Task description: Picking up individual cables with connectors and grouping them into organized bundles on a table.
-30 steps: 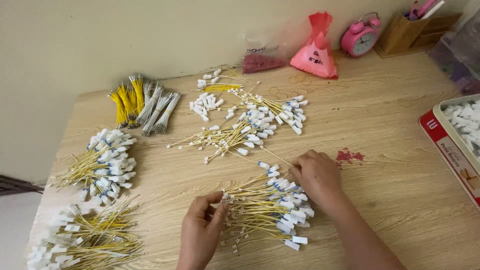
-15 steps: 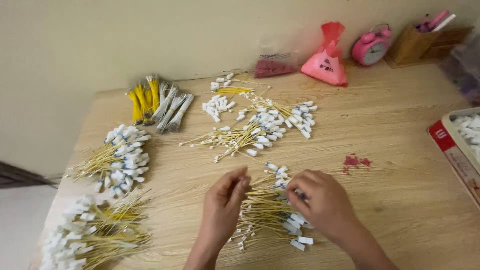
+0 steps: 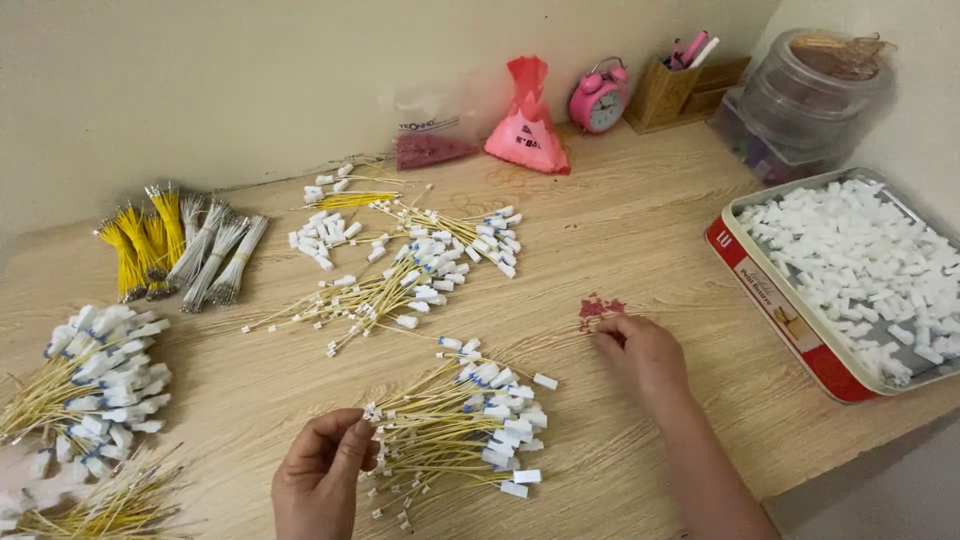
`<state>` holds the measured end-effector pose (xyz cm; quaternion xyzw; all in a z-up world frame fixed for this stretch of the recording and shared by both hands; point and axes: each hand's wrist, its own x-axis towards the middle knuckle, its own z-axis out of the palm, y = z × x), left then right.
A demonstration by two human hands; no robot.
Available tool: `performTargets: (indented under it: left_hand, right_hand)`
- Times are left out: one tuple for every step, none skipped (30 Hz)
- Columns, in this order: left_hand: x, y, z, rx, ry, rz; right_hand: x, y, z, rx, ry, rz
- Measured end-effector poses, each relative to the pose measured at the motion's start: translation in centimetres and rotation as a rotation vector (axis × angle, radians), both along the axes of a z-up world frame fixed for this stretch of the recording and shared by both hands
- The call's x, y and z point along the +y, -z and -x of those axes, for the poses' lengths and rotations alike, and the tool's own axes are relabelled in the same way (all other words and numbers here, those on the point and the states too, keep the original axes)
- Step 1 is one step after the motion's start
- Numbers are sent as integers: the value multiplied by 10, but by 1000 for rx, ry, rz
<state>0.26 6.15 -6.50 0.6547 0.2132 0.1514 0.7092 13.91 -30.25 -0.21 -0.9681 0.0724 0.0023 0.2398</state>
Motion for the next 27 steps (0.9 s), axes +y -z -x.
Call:
performTargets:
  left_hand:
    - [-2, -2, 0, 0, 0, 1]
    - [-2, -4, 1, 17, 5, 46]
    - [-3, -7, 1, 33, 11, 90]
    - [-3, -7, 2, 33, 4, 86]
    - [-2, -6, 3, 22, 53, 108]
    - [-1, -7, 5, 15, 100, 129]
    - [-3, -10, 5, 19, 92, 124]
    - [-5, -12, 6, 30, 110, 177]
    - [-6, -14, 6, 42, 128, 229]
    - [-8, -19, 6, 41, 113, 225]
    - [-10, -24, 5, 68, 140, 212]
    - [-11, -29, 6, 98, 163, 199]
    - [-14, -34, 6, 100, 145, 195]
    - [-17, -39, 7, 76, 147, 223]
    - [-19, -43, 8, 53, 148, 252]
    - [-19, -36, 8, 55, 133, 245]
    - [-19, -30, 9, 3, 154, 241]
    - [-20, -23, 9, -49, 177, 237]
    - [-22, -25, 9, -48, 163, 230]
    - [-25, -27, 9, -20, 151, 350]
    - [-27, -28, 8, 6, 139, 471]
    - [-28, -33, 8, 4, 123, 465]
    - [-30, -38, 8, -18, 126, 603]
    - [-33, -42, 7, -41, 131, 741]
    - [-32, -45, 8, -44, 117, 735]
    - [-33, -48, 8, -48, 116, 798]
    - [-34, -51, 7, -53, 116, 862]
  right_hand:
    - [2, -1, 0, 0, 0, 1]
    - [5, -2, -2, 25, -1, 37]
    - [8, -3, -4, 50, -3, 72]
    - [6, 4, -6, 50, -10, 69]
    - [4, 11, -9, 2, -41, 93]
    - [3, 19, -10, -42, -73, 116]
    - [0, 23, -11, -39, -82, 110]
    - [-3, 29, -13, -73, -88, 140]
    - [-4, 34, -14, -107, -94, 170]
    - [-6, 36, -13, -108, -108, 164]
    - [-8, 39, -12, -145, -113, 140]
    - [-9, 42, -11, -179, -121, 114]
    - [-4, 37, -5, -177, -138, 107]
    - [1, 32, 3, -100, -94, -204]
    - [5, 28, 10, -13, -49, -513]
    - [13, 26, 15, -6, -63, -521]
    - [20, 25, 20, -10, -138, -701]
    - [26, 23, 25, -14, -211, -882]
    - [41, 17, 32, -6, -224, -889]
    - [55, 10, 39, 42, -241, -1011]
    - [70, 3, 47, 93, -257, -1133]
    - [83, -6, 54, 103, -271, -1139]
    - [96, -15, 60, 77, -389, -1150]
    - [108, -24, 68, 50, -505, -1159]
    - [118, -29, 72, 58, -517, -1166]
    - [127, -34, 77, 99, -525, -1161]
    - [136, -39, 81, 141, -532, -1155]
